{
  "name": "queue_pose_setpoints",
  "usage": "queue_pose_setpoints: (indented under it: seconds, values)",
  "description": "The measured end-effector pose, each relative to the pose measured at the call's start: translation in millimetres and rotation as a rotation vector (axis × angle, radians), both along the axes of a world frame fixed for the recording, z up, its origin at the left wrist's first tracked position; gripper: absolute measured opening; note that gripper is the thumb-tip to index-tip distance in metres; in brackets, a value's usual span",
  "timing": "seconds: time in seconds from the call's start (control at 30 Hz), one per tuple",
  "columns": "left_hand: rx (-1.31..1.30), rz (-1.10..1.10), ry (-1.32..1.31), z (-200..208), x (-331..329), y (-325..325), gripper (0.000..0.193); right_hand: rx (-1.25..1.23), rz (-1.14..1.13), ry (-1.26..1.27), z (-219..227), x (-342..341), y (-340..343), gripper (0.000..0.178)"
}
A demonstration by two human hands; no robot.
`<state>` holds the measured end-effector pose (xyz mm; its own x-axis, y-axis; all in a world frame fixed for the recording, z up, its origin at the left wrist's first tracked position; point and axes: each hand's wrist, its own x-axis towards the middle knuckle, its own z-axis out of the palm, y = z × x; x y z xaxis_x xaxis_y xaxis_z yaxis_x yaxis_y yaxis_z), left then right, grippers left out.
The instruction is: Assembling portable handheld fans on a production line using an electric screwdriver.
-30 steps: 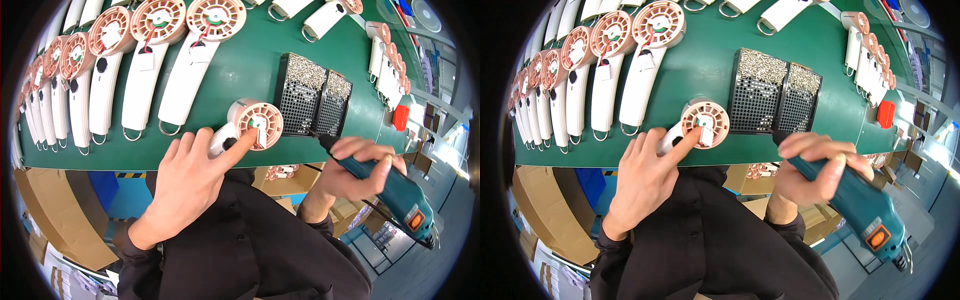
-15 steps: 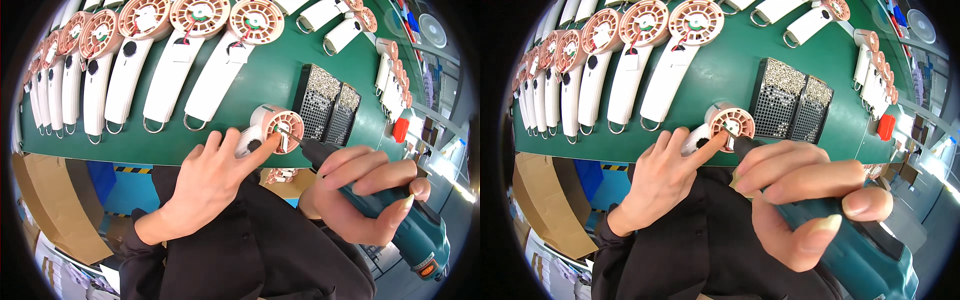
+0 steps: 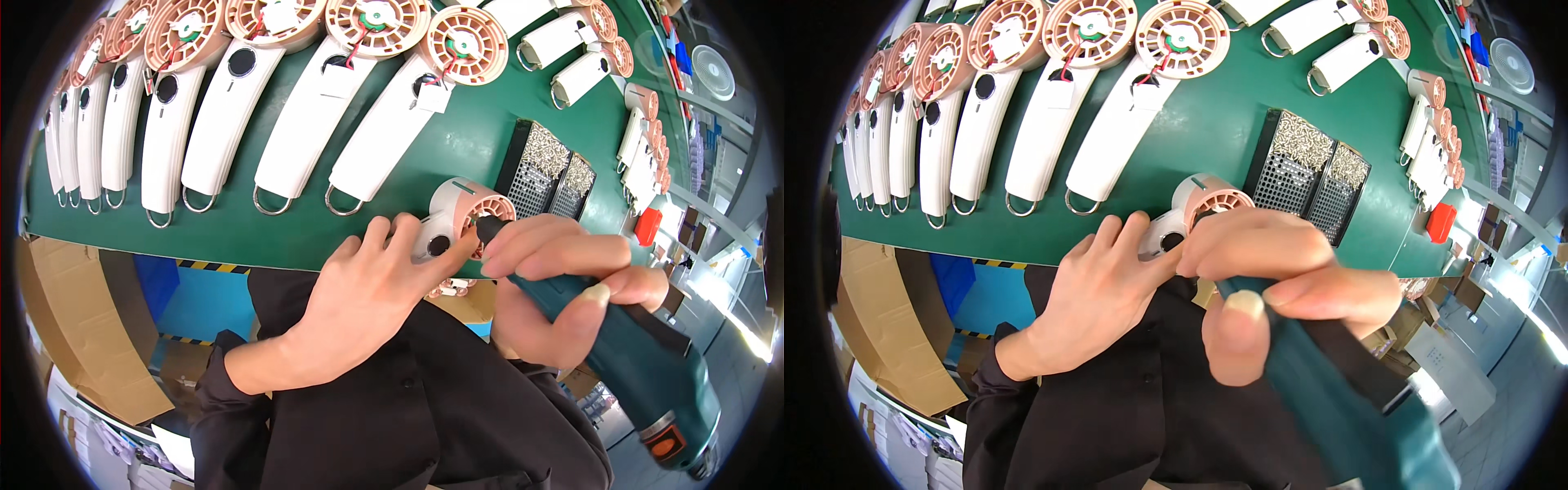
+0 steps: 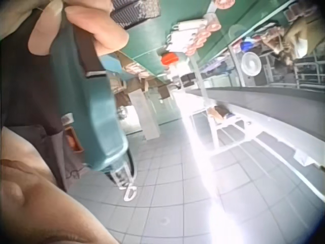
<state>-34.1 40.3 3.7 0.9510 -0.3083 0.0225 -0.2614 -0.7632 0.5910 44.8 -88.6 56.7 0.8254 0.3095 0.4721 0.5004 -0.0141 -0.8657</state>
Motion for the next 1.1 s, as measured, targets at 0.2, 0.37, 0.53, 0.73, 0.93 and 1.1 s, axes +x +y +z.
queue_pose_setpoints:
  seconds: [0.2, 0.37, 0.53, 0.73, 0.93, 1.1]
  values:
    - [0.018, 0.001, -0.015, 0, -1, 1, 0.054, 0.050, -0.007, 0.027, -4, -1, -1, 0.015]
    - [-0.006, 0.000, -0.006, -1, -2, 1, 0.066, 0.095, 0.018, 0.060, 2, -4, -2, 0.022]
    - [0.076, -0.070, 0.105, 15, 7, -3, 0.067, 0.200, -0.161, -0.182, 27, -3, -37, 0.029]
    - [0.039, 0.013, 0.068, 8, 4, -7, 0.066, 0.246, -0.670, -0.093, 1, 17, -107, 0.018]
    - [0.015, 0.059, 0.099, 10, 8, -12, 0.068, 0.179, -0.851, -0.114, -11, 17, -128, 0.020]
    - [0.024, 0.069, 0.100, 10, 10, -17, 0.068, 0.180, -0.892, -0.087, -14, 13, -139, 0.020]
